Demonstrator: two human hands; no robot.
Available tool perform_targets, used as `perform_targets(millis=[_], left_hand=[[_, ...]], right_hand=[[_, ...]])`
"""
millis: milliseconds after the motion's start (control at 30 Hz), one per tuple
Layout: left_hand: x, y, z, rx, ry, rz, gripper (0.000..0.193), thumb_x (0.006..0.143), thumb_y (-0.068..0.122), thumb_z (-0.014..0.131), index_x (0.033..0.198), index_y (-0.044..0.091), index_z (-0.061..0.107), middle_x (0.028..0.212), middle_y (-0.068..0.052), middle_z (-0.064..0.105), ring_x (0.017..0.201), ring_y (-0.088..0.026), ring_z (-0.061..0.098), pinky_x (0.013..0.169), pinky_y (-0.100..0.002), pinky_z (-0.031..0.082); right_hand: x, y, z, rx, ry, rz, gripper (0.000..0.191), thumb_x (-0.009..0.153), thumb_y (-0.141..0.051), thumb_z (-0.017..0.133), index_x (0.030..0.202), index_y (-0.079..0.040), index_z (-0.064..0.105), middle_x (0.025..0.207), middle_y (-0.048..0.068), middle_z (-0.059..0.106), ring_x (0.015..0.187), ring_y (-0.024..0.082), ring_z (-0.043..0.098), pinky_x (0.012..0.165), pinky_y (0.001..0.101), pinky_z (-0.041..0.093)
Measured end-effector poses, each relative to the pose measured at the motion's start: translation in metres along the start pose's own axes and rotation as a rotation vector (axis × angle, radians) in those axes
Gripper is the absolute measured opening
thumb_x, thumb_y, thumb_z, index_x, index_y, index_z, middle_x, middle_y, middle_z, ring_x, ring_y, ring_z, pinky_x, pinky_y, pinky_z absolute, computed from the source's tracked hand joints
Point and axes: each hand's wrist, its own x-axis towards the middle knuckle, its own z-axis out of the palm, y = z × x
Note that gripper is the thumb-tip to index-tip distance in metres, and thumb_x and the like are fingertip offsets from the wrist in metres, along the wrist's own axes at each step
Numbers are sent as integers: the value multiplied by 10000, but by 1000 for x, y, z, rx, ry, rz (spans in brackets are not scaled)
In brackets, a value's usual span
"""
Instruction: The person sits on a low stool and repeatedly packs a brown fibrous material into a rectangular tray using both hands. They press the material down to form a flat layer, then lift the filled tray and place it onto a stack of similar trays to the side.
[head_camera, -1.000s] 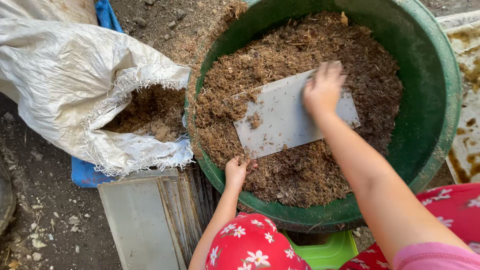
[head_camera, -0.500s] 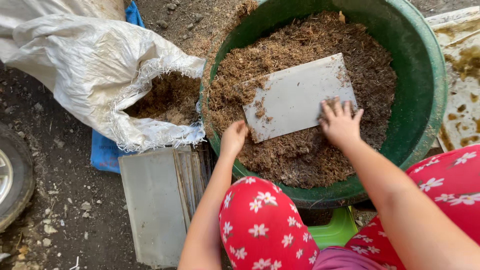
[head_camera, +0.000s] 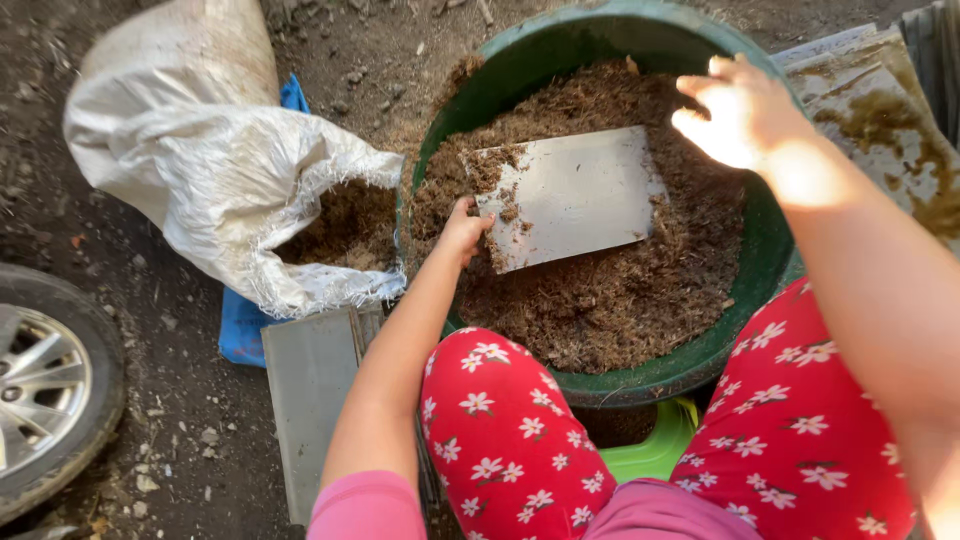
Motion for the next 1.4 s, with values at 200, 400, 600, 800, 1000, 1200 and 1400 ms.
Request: perform_targets(millis=[200,400,600,800,1000,1200,1400], left_hand=[[-24,102,14,256,-125,-35,531,967,163,608,1469,81,458,1444,-190,565,1296,-366,565,1023,-513,533],[-47,170,65,563,-36,333,378,963,247,674,1288,54,675,1144,-135,785,892,-200,735,688,-382,562],[-81,205,122,516,-34,224,333,956,296,624,1211,87,675,1034,-75,793,765,-141,775,660,-298,608],[-66,177,131,564,276,379,379,923,175,641,1275,57,564,1109,-147,720,919,-259,741,840,-401,601],[-42,169,56,682,504,371,250,952,180,618,1166,51,616,1121,-157,685,1007,-312,700,885,-432,558],[-126,213,-48,835,512,938,148,982,144,644,1096,60,599,1022,-170,720,950,-378,680,808,-459,516],[-186,200,-68,897,433,985,209,967,51,532,1158,97,603,1019,-157,747,981,-343,738,794,-457,551]], right_hand=[[20,-2,6,-103,-435,270,626,979,-581,524,1544,-338,407,1679,76,217,1552,351,181,1208,615,215],[37,-21,4,-96,-463,270,643,988,-573,542,1570,-336,406,1617,128,362,1498,369,314,1178,608,316],[39,-24,3,-96,-444,274,514,1048,-440,523,1544,-311,490,1522,141,517,1379,375,503,1101,614,424],[31,-26,-17,-52,-475,340,494,1053,-465,489,1511,-278,505,1468,133,562,1284,406,579,1033,592,496],[27,-24,-26,-26,-442,316,516,1050,-491,510,1485,-219,561,1480,140,567,1298,409,571,1045,563,490],[34,-11,-9,-68,-376,174,608,1005,-499,566,1525,-192,503,1486,151,554,1305,421,547,1067,542,459],[39,-13,-10,-54,-445,194,660,1017,-535,542,1570,-186,447,1569,124,480,1397,398,478,1150,544,385]])
